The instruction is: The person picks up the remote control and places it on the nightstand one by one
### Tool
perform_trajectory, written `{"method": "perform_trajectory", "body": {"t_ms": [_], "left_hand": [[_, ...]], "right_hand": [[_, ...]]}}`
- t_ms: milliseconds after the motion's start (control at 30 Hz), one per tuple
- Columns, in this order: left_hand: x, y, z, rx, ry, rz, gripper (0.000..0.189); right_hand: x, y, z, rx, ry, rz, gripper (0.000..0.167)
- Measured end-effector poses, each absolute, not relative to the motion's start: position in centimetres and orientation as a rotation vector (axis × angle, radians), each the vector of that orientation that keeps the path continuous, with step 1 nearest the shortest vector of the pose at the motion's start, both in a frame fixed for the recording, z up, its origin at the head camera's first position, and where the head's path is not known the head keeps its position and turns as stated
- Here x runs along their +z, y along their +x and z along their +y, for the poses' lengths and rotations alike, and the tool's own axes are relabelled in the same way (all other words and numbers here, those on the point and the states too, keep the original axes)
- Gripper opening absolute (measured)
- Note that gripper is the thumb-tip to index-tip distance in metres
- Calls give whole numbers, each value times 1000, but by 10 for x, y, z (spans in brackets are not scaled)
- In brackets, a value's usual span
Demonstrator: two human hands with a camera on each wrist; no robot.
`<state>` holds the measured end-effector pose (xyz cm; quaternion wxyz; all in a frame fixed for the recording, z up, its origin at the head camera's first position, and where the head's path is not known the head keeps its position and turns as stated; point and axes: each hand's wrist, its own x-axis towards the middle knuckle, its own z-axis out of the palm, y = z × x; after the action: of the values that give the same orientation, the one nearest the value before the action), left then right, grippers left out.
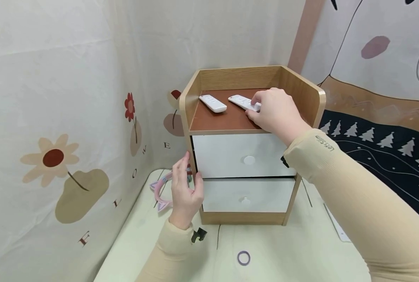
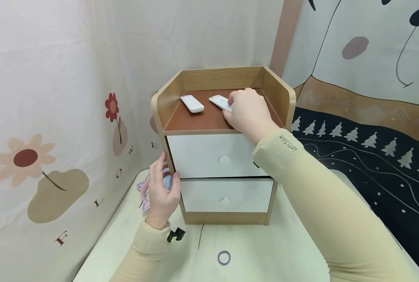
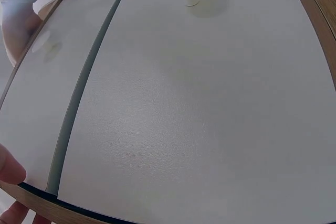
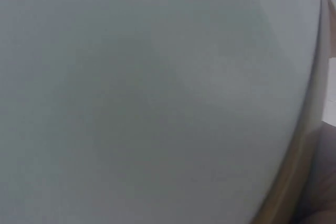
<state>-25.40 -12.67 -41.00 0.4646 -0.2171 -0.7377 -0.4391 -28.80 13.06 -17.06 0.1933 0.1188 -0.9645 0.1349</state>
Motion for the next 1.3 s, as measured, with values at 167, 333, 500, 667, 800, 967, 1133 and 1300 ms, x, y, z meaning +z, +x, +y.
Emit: {"method": "perform_trajectory", "body": {"t_ms": [167,333,500,667,800,967,1133,1300], "left_hand": [[-409,-254,-125,-1065,-537,-1802,68],[-410,-254,-125,-1076,-528,-1802,69],[-411,-253,-125,-1086,-527,-1806,69],[-411,-253,-126,-1081,-523,-1807,70],[-410,-253,-126,-1077,-529,-1810,69],[-408,-255,-126,-1070,-542,-1816,69],[-408,-254,-127,-1064,-537,-1823,69],[-409,-252,-129,-1074,-529,-1840,69]], "right_hand": [[-173,-296,126,383,318,-2698,35],[-173,-301,117,362,303,-2703,35],[-173,-304,111,342,268,-2722,37],[-173,-306,109,367,277,-2728,38],[-174,-307,111,386,287,-2728,39],[-174,-310,113,397,298,-2734,40],[-175,-312,114,409,324,-2735,41],[-176,-312,114,415,332,-2735,41]]}}
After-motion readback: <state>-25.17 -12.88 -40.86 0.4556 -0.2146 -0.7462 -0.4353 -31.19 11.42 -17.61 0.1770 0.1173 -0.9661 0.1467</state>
